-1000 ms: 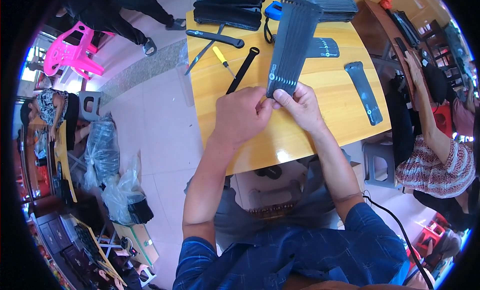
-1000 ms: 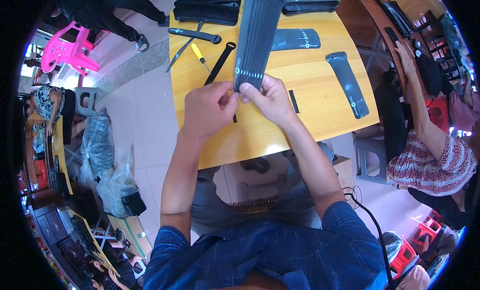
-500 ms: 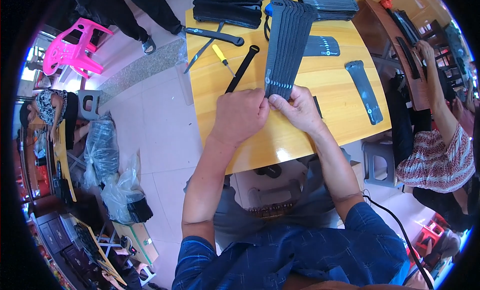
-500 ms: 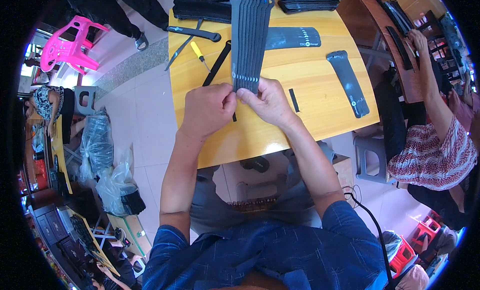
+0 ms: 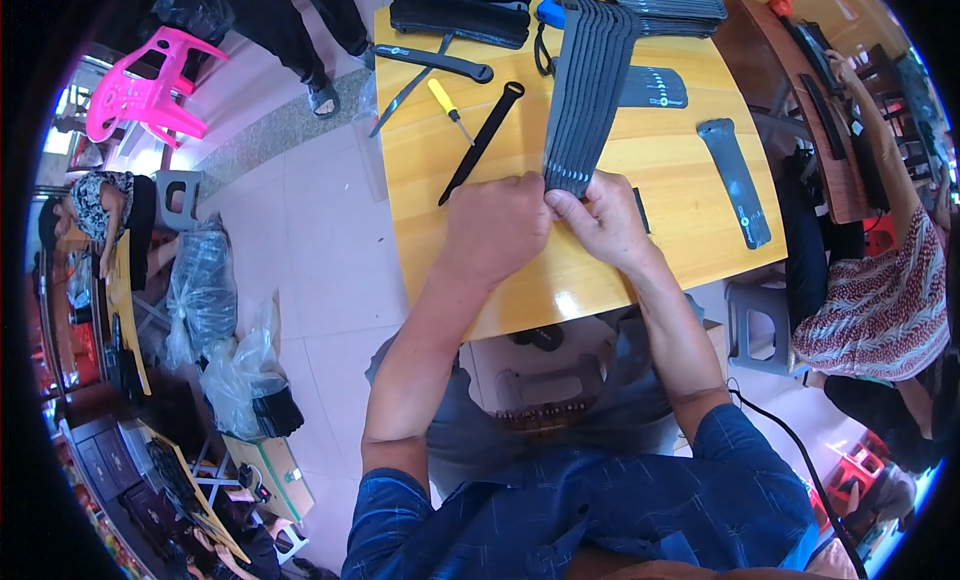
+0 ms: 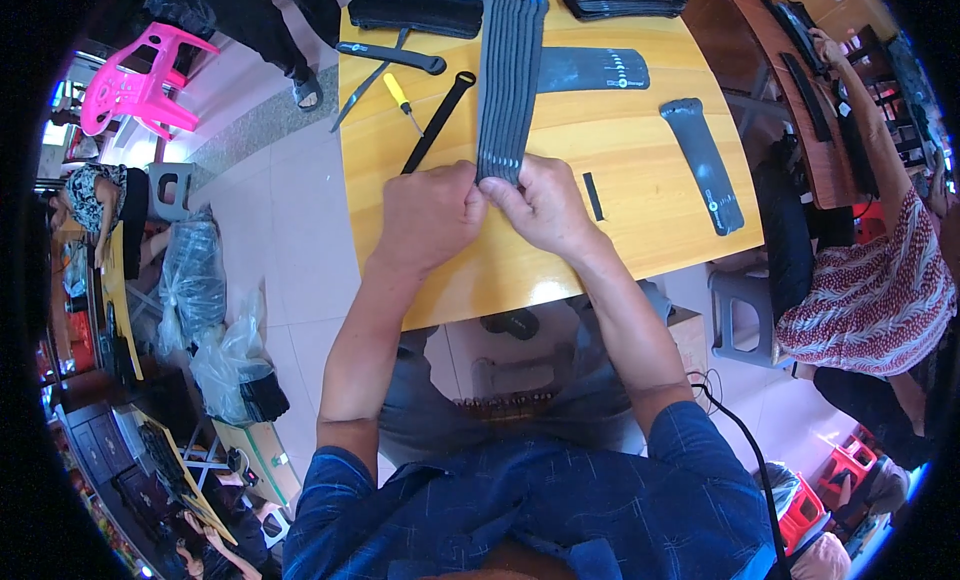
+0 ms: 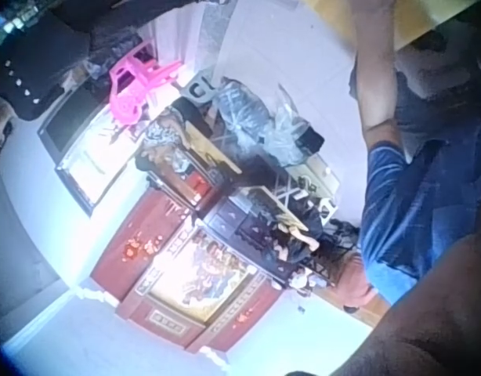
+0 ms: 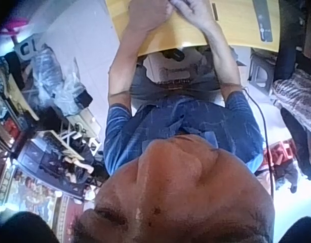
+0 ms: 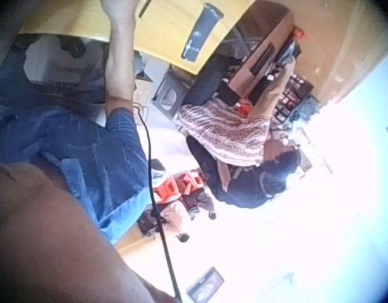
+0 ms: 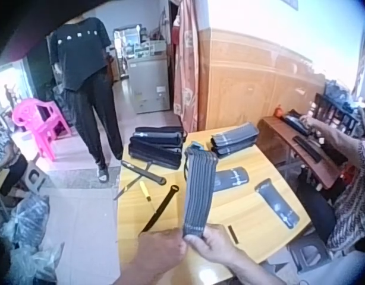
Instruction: The person is inspecting, measuring, and sorting flexible black plastic strips at a workstation.
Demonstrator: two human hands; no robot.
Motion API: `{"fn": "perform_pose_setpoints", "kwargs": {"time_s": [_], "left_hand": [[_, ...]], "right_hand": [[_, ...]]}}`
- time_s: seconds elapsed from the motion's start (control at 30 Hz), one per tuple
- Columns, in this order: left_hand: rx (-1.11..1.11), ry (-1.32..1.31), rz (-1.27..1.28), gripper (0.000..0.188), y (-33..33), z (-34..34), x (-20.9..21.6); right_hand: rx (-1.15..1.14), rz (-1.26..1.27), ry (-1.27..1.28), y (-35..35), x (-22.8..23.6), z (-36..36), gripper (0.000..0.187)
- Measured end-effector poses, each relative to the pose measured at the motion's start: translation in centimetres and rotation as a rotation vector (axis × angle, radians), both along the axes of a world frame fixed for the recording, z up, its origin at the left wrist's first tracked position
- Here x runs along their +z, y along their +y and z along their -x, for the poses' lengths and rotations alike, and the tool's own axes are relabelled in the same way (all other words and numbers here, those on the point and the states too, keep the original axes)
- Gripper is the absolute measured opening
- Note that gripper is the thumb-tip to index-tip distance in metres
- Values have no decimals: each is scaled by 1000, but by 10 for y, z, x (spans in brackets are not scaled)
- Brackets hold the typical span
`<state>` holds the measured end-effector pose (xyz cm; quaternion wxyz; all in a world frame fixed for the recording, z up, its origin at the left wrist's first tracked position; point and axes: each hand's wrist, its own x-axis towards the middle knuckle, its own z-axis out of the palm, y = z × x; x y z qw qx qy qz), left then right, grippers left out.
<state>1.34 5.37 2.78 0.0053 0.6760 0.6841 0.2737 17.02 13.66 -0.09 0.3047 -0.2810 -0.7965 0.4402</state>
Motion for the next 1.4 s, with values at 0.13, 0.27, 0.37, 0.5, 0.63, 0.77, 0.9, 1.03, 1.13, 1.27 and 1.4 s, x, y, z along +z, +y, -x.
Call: {"fn": "perform_pose_setpoints", "kwargs": {"time_s": [0.13,0.27,0.37,0.5,0.63,0.77,0.9,1.03,1.13,1.27,1.4], "left_hand": [[4,46,-7,12,-1,-4,-1],[23,66,-8,13,-2,-5,0],[27,50,-16,12,-3,-5,3],[-33,-39,85,13,-4,4,14],[-127,-86,211,16,-7,25,22],[-203,-122,317,19,-11,28,25],[-135,-9,228,19,-12,21,11],[30,34,113,14,-11,3,2],[66,54,111,13,-9,2,1],[8,15,65,12,-8,6,2],[-28,-24,56,14,-6,7,5]], "right_hand": [[16,-5,0,1,-1,-3,9],[38,36,15,-1,2,-3,8],[61,36,34,1,3,-3,8],[58,31,8,2,0,-4,8],[153,110,5,2,6,-3,8],[279,172,-30,3,8,-4,9],[284,117,-73,4,10,-1,9],[206,-7,-104,2,10,1,10],[175,-44,-99,2,10,1,10],[192,32,-88,3,11,-2,11],[177,77,-97,3,10,-4,12]]}}
